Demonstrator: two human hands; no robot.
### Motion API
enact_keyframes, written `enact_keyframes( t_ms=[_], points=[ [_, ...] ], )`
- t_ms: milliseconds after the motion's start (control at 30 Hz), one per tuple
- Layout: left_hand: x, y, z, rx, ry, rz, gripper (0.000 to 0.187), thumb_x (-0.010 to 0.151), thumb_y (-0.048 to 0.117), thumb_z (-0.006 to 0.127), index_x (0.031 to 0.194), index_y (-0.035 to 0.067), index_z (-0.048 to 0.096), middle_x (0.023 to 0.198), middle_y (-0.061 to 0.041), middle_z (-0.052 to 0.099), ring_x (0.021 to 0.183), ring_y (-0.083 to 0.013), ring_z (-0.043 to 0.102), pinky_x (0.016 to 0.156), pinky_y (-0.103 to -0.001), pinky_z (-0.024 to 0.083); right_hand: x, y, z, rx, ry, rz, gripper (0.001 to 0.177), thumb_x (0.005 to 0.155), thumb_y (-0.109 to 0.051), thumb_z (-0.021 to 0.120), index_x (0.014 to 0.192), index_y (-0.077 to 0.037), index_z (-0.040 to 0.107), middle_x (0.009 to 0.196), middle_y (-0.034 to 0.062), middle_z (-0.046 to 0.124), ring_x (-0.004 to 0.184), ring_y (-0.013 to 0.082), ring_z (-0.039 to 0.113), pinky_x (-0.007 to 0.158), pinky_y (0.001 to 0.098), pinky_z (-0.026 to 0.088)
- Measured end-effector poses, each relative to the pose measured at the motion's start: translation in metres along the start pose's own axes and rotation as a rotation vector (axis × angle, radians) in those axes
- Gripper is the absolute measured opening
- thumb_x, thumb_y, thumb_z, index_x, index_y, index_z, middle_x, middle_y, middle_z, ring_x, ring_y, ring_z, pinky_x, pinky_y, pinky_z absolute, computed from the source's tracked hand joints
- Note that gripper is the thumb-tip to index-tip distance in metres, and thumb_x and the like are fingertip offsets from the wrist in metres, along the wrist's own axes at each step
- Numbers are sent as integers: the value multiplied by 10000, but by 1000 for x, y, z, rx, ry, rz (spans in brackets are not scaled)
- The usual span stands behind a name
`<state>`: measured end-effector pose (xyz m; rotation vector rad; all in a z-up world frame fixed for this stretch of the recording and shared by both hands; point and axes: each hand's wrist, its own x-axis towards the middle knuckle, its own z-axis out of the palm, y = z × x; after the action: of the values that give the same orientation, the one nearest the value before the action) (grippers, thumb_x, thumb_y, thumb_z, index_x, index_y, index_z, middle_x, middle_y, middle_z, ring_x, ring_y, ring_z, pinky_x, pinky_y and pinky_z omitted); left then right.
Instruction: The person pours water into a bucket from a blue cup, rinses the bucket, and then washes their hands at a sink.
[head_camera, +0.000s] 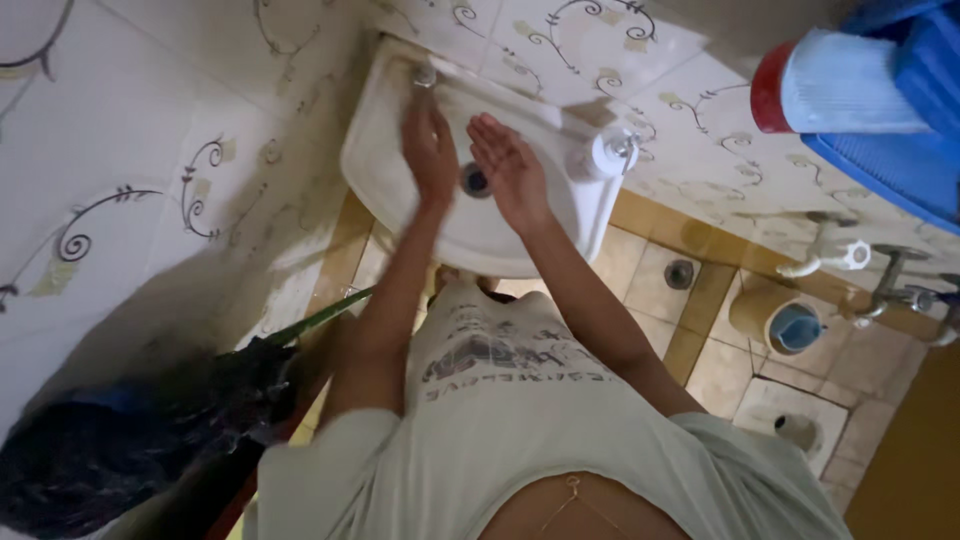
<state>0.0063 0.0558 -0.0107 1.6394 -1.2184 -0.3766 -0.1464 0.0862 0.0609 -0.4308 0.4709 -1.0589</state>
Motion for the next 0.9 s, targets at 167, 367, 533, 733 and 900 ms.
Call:
enact_keyframes(
  t_ms=[167, 367, 533, 733, 900],
  points=[
    [-38, 9, 10, -1161, -338, -518, 656, 1092, 442, 347, 1638, 105, 209, 1656, -45, 337, 1523, -197, 295, 1223, -354, 253, -38, 49, 56, -749, 170, 136, 636, 1098, -405, 299, 1633, -75, 207, 1696, 116, 217, 1554, 263, 210, 1232, 377, 216],
    [-80, 57, 10, -1353, -362, -423, 651, 1142, 422, 347, 1680, 131, 125, 1747, 30, 159, 1623, -150, 120, 1317, -309, 123, 24, 5, 15, -675, 101, -93, 634, 1106, -366, 337, 1650, -88, 165, 1703, 128, 228, 1553, 263, 228, 1238, 372, 228],
    [-41, 32, -12, -1462, -355, -562, 652, 1119, 398, 381, 1663, 112, 164, 1708, 0, 215, 1581, -166, 187, 1286, -312, 173, -10, 68, 17, -848, 120, -115, 644, 1113, -332, 370, 1663, -100, 130, 1708, 137, 238, 1552, 264, 243, 1243, 367, 237],
    [-74, 26, 5, -1390, -276, -545, 652, 1091, 369, 422, 1642, 89, 211, 1661, -35, 284, 1531, -185, 269, 1250, -316, 233, 34, 66, -57, -890, 12, -94, 668, 1121, -293, 408, 1680, -114, 88, 1714, 149, 250, 1550, 264, 261, 1250, 362, 249],
    [-82, -13, 34, -1392, -193, -825, 653, 1068, 345, 457, 1624, 70, 251, 1622, -65, 341, 1489, -200, 337, 1219, -320, 283, 45, 161, -88, -880, 308, -302, 674, 1084, -306, 398, 1673, -125, 125, 1625, 138, 470, 1387, 256, 510, 1188, 319, 357]
  ],
)
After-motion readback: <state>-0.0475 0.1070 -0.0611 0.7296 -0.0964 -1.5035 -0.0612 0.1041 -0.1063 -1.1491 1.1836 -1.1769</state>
